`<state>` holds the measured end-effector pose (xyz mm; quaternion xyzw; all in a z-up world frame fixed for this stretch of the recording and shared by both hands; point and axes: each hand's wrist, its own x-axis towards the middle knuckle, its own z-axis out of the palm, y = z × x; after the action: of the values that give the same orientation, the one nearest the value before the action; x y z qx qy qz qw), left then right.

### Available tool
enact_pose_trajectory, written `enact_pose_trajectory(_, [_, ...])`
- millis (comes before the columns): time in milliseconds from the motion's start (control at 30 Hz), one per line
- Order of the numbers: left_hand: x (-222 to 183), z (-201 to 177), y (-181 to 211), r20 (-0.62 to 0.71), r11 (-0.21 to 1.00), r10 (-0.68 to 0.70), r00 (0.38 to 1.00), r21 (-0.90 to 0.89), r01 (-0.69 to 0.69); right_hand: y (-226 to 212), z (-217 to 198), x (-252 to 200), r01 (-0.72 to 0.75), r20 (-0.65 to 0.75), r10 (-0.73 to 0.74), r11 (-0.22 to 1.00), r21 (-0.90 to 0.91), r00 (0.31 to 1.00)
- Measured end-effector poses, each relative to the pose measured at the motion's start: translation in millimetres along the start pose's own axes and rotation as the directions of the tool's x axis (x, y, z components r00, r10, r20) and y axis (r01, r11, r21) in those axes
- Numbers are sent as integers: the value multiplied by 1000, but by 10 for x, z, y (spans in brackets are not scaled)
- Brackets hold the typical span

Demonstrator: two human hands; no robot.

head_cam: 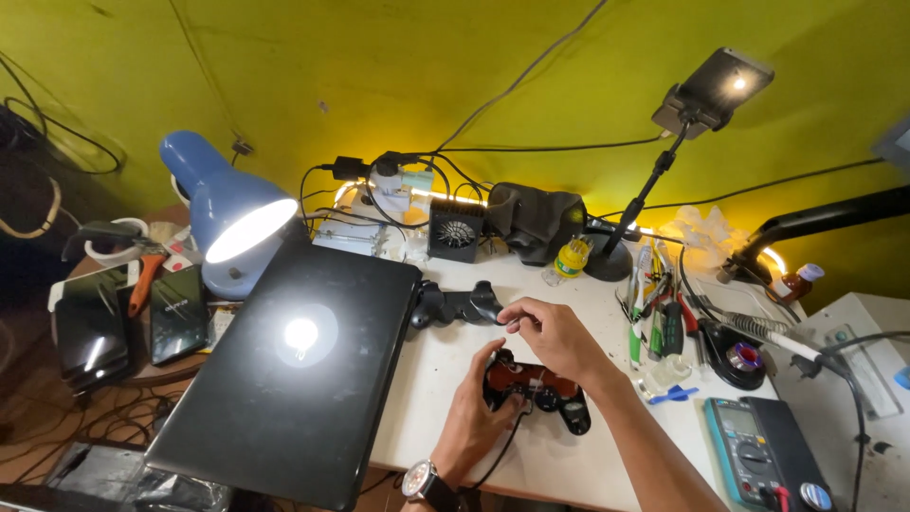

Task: The person is disassembling and inspecting the internal components of a game controller, specifically aligning the circuit board with the plastic casing.

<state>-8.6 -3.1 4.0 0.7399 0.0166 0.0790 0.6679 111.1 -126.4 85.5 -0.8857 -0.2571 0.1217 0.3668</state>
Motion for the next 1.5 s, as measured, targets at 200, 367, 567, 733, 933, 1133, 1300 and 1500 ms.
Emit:
enact_pose_trajectory(200, [-2, -42, 127, 32, 999, -42, 999, -25, 43, -317, 164, 664, 69, 53, -65, 994, -86, 997])
enact_pose_trajectory(367, [124, -46, -36, 51, 990, -128, 990, -59, 131, -424, 582, 1354, 50, 214, -1, 973, -225, 977])
enact_pose_trajectory(567, [157, -132, 27, 63, 953, -137, 989, -263, 148, -161, 962, 2062, 178, 281, -67, 902, -392, 958])
enact_pose_trajectory(733, [183, -173, -36, 119, 943, -149, 982, -282, 177, -375, 897, 2098, 17, 365, 152, 907, -420, 919])
enact_pose_trajectory(933, [218, -134, -199, 135, 960, -125, 983, -234, 154, -302, 832, 2152, 14, 406, 189, 894, -448, 894])
enact_pose_trajectory(1133, [175, -114, -248, 123, 969, -1, 992, -246, 31, -419, 765, 2115, -31, 456, 248, 901, -433, 855])
enact_pose_trajectory(1300, [184, -79, -338, 84, 988, -29, 996, -152, 42, -262, 858, 2147, -13, 404, 202, 906, -423, 892])
enact_pose_trajectory(1500, [177, -99, -207, 95, 982, -84, 992, -161, 99, -315, 669, 1884, -10, 339, 154, 920, -392, 928])
